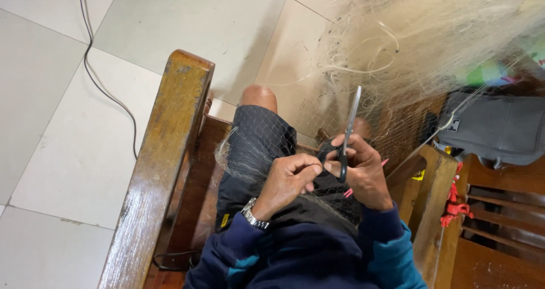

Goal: A person uses a pink shuttle needle to repair or weave the mesh of a large fishing net while seated.

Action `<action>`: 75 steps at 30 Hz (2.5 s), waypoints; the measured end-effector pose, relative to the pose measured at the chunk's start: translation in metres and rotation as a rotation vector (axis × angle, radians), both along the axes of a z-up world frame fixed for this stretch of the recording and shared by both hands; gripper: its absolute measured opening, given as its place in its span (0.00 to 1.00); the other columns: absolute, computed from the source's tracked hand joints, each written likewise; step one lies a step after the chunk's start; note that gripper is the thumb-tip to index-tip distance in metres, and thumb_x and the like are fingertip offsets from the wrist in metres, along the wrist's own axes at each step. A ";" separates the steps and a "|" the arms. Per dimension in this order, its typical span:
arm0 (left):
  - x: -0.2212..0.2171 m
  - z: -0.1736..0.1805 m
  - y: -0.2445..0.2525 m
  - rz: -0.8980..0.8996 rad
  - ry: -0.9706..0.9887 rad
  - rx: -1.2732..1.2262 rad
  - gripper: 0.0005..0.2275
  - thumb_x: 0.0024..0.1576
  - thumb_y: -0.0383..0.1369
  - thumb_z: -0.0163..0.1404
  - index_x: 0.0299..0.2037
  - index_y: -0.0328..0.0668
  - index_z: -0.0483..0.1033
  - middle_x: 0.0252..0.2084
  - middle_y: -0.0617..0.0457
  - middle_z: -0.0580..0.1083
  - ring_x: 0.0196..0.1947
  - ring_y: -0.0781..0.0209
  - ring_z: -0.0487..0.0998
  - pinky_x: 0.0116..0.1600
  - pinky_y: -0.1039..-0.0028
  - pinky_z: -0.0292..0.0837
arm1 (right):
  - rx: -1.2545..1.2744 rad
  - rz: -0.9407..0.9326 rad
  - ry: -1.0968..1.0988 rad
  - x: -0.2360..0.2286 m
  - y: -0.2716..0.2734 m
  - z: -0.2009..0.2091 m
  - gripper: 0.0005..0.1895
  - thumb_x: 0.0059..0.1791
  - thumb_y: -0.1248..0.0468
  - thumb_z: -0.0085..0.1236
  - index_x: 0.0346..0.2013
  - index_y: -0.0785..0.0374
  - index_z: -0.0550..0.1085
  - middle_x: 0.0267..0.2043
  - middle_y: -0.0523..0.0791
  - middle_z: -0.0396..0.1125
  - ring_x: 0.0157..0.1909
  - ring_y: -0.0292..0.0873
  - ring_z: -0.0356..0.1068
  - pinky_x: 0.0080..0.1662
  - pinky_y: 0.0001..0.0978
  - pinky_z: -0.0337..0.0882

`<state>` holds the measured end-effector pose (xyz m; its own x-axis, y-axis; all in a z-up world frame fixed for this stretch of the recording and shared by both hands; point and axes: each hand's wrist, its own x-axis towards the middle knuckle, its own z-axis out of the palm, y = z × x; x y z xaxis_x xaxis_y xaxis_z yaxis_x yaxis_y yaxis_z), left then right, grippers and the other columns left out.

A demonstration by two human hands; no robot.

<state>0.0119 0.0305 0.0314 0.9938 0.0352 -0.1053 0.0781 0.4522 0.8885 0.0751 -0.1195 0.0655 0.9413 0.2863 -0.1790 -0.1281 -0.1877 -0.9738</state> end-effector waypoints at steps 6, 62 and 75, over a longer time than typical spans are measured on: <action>-0.002 -0.011 -0.005 -0.019 0.008 -0.061 0.05 0.53 0.27 0.46 0.31 0.35 0.75 0.11 0.46 0.70 0.10 0.69 0.66 0.14 0.85 0.60 | 0.014 0.111 -0.007 0.003 0.010 0.004 0.22 0.34 0.79 0.62 0.40 0.69 0.69 0.24 0.54 0.68 0.23 0.35 0.65 0.26 0.22 0.67; -0.011 -0.023 -0.008 0.140 0.097 -0.155 0.07 0.56 0.33 0.46 0.32 0.38 0.70 0.13 0.53 0.68 0.06 0.71 0.60 0.10 0.83 0.53 | 0.684 0.258 0.825 -0.115 -0.037 0.009 0.37 0.42 0.42 0.54 0.45 0.74 0.59 0.28 0.59 0.66 0.14 0.36 0.53 0.22 0.27 0.62; -0.012 -0.026 -0.012 0.174 0.011 -0.228 0.06 0.57 0.31 0.45 0.33 0.36 0.70 0.13 0.53 0.67 0.07 0.72 0.59 0.10 0.85 0.54 | 0.618 0.282 0.824 -0.107 -0.021 0.007 0.36 0.40 0.40 0.52 0.43 0.71 0.61 0.25 0.55 0.66 0.13 0.35 0.52 0.20 0.27 0.62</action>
<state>-0.0004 0.0189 0.0055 0.9736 0.1793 -0.1409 -0.0089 0.6474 0.7621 -0.0317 -0.1404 0.0721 0.4815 0.7338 -0.4792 -0.8194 0.1829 -0.5432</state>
